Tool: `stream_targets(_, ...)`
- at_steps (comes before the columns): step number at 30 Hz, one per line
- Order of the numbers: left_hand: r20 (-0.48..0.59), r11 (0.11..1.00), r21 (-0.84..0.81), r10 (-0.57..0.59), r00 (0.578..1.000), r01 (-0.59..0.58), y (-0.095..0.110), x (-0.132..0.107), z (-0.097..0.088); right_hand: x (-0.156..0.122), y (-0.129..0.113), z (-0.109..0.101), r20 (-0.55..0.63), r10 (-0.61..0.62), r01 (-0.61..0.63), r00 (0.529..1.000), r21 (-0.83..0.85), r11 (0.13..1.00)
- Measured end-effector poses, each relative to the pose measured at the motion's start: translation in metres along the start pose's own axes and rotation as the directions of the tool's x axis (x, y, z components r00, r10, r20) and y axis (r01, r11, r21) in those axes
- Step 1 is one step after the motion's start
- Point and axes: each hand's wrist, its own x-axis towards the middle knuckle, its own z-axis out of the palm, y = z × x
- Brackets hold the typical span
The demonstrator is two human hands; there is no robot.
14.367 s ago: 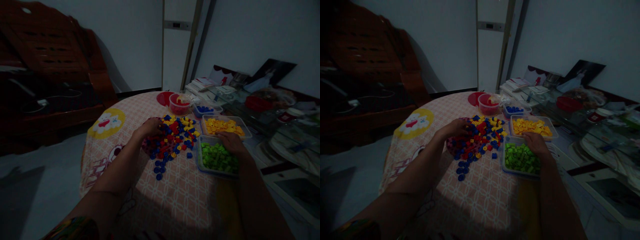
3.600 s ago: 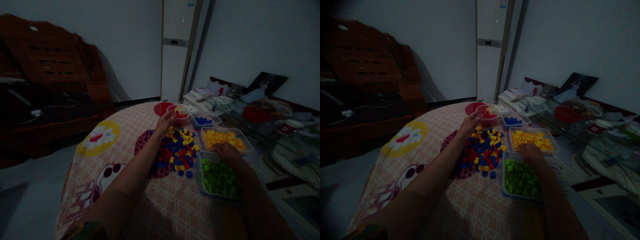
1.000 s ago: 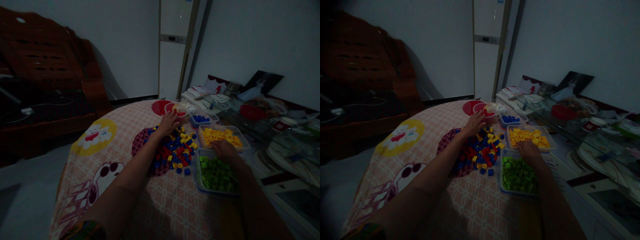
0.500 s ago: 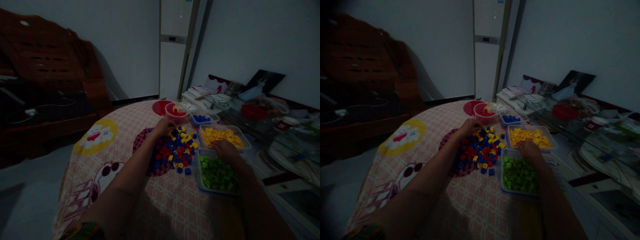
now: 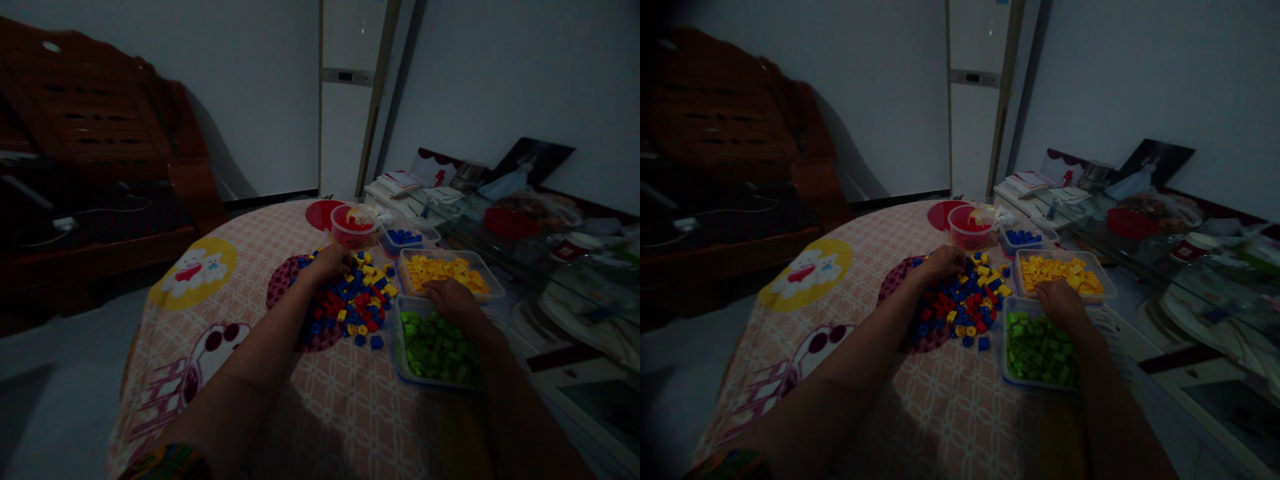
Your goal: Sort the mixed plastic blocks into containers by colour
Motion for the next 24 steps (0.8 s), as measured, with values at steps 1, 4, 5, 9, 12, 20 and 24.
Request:
stream_targets(1,0.000,1.000,-0.019,0.007,1.000,-0.007,0.000,0.000,0.000,0.000,0.000,0.001,-0.002,-0.002,0.002,1.000,-0.002,1.000)
stream_targets(4,-0.008,0.997,-0.074,0.023,1.000,-0.023,-0.001,-0.001,0.000,0.002,0.002,0.002,0.013,-0.002,0.002,1.000,0.005,1.000)
stream_targets(5,-0.006,0.996,-0.091,0.024,1.000,-0.024,-0.001,-0.001,0.000,0.002,0.003,0.002,0.022,0.000,0.000,1.000,0.008,1.000)
stream_targets(9,0.008,0.990,-0.141,0.026,1.000,-0.025,-0.002,-0.001,-0.003,0.002,0.003,0.001,0.042,-0.007,0.007,0.999,-0.002,1.000)
stream_targets(12,-0.027,0.982,-0.185,0.017,0.999,-0.021,-0.005,-0.002,-0.006,0.001,0.002,0.001,0.019,-0.021,0.022,1.000,-0.015,1.000)
stream_targets(20,-0.082,0.982,-0.190,-0.006,0.997,-0.010,-0.016,-0.002,-0.012,0.000,0.003,0.006,-0.027,-0.026,0.026,0.999,0.015,1.000)
stream_targets(24,-0.031,0.983,-0.181,0.019,0.999,-0.024,-0.014,-0.001,-0.008,0.000,0.004,0.008,-0.029,-0.014,0.014,0.999,0.009,1.000)
